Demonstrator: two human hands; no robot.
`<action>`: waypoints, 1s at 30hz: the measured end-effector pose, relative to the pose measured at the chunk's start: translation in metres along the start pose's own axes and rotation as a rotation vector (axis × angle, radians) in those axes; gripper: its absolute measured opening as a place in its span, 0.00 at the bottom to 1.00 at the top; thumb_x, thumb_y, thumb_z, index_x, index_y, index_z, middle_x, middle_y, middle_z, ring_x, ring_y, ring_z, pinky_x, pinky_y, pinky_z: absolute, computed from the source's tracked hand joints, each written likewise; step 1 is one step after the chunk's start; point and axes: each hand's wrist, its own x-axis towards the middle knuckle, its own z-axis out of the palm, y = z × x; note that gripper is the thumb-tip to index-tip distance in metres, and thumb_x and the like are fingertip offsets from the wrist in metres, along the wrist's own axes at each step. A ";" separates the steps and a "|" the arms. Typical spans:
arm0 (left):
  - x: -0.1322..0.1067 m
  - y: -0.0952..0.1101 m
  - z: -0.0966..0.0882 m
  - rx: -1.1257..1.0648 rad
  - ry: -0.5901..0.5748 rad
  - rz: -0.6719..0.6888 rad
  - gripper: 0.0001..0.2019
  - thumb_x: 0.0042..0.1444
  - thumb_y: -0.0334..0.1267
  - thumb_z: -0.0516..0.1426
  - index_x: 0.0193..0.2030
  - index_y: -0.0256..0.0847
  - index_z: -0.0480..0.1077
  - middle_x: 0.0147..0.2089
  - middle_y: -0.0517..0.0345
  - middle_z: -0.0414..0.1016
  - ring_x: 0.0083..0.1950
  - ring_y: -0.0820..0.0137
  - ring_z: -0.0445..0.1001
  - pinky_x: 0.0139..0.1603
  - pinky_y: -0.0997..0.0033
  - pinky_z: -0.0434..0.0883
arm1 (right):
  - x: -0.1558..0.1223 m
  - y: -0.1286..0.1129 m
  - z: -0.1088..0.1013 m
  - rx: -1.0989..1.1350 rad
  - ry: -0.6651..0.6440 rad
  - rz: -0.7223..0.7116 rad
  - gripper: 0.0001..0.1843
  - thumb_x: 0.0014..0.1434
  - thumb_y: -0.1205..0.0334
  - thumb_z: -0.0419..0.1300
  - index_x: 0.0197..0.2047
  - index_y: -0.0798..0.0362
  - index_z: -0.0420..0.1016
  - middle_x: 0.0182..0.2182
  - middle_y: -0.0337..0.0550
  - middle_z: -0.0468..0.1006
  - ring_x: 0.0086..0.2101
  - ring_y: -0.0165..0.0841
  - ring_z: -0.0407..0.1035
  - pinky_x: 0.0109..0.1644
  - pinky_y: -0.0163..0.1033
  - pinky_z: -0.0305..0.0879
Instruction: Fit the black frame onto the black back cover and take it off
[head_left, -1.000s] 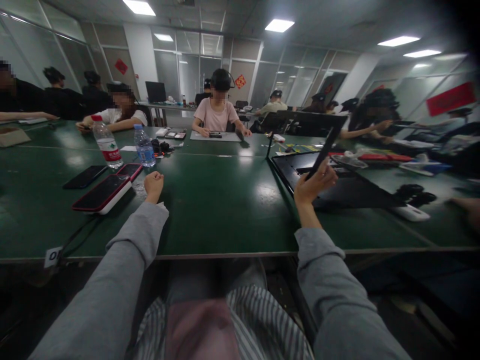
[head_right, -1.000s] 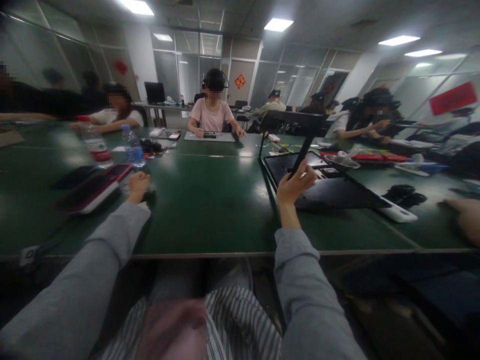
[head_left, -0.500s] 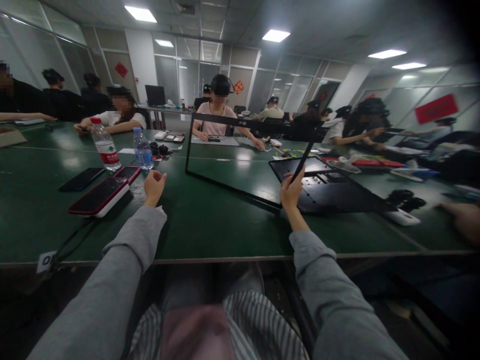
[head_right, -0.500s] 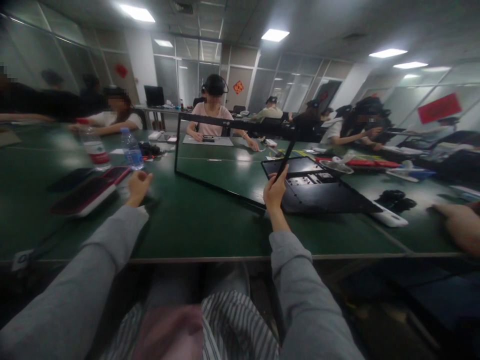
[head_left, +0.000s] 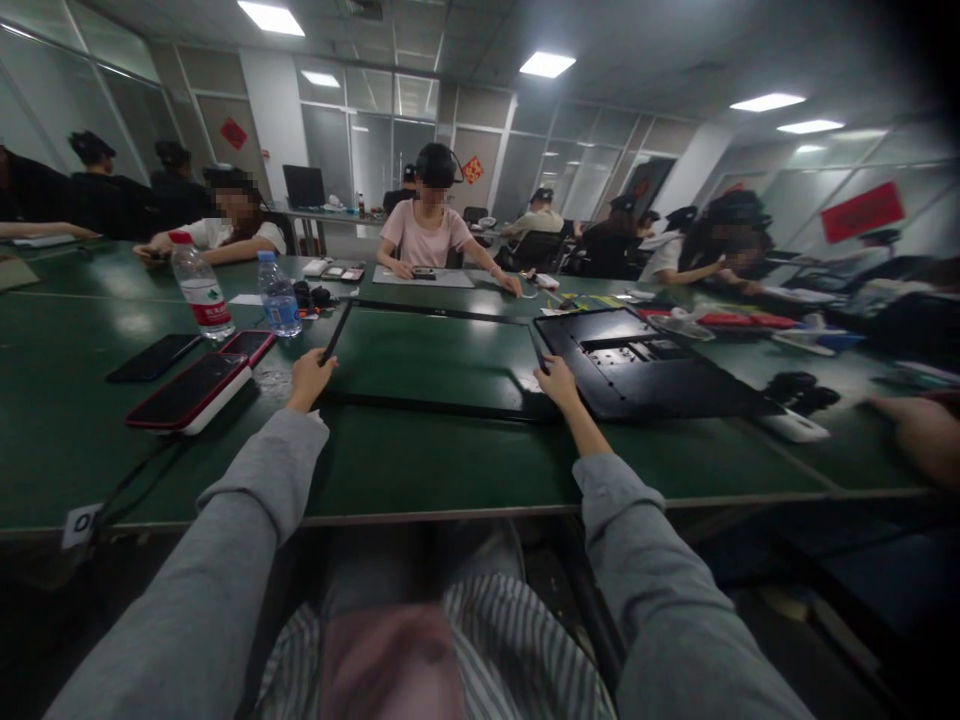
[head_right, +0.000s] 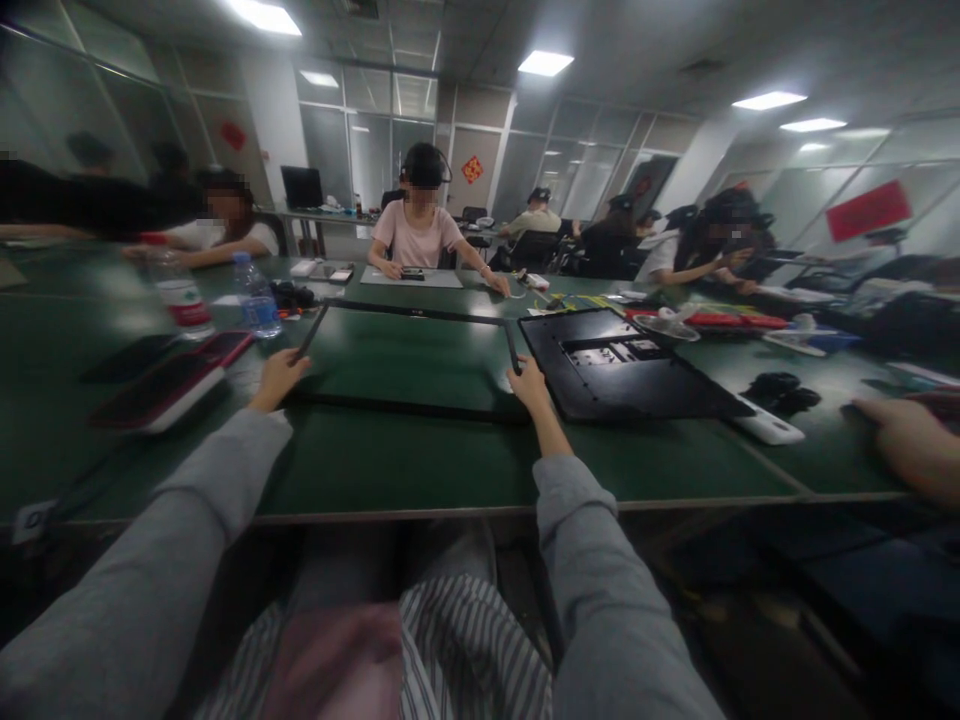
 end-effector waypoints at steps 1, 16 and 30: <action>0.000 -0.001 -0.001 0.039 -0.002 -0.013 0.19 0.66 0.38 0.62 0.62 0.36 0.82 0.57 0.40 0.87 0.63 0.53 0.83 0.64 0.60 0.75 | 0.001 0.001 0.001 0.044 -0.048 0.038 0.30 0.56 0.63 0.65 0.62 0.57 0.76 0.37 0.47 0.85 0.39 0.44 0.82 0.58 0.53 0.79; -0.008 0.005 -0.010 0.334 -0.097 -0.095 0.22 0.68 0.43 0.62 0.64 0.39 0.84 0.62 0.40 0.85 0.64 0.48 0.81 0.59 0.57 0.74 | 0.003 0.001 0.004 0.392 -0.196 0.143 0.22 0.49 0.71 0.72 0.49 0.51 0.81 0.44 0.46 0.89 0.52 0.45 0.85 0.68 0.56 0.77; -0.016 0.015 -0.015 0.335 -0.083 -0.075 0.22 0.64 0.46 0.65 0.61 0.42 0.86 0.56 0.44 0.88 0.60 0.50 0.81 0.56 0.59 0.74 | 0.001 0.005 0.006 0.271 -0.191 0.087 0.32 0.53 0.70 0.67 0.63 0.53 0.82 0.66 0.54 0.82 0.70 0.47 0.72 0.78 0.60 0.65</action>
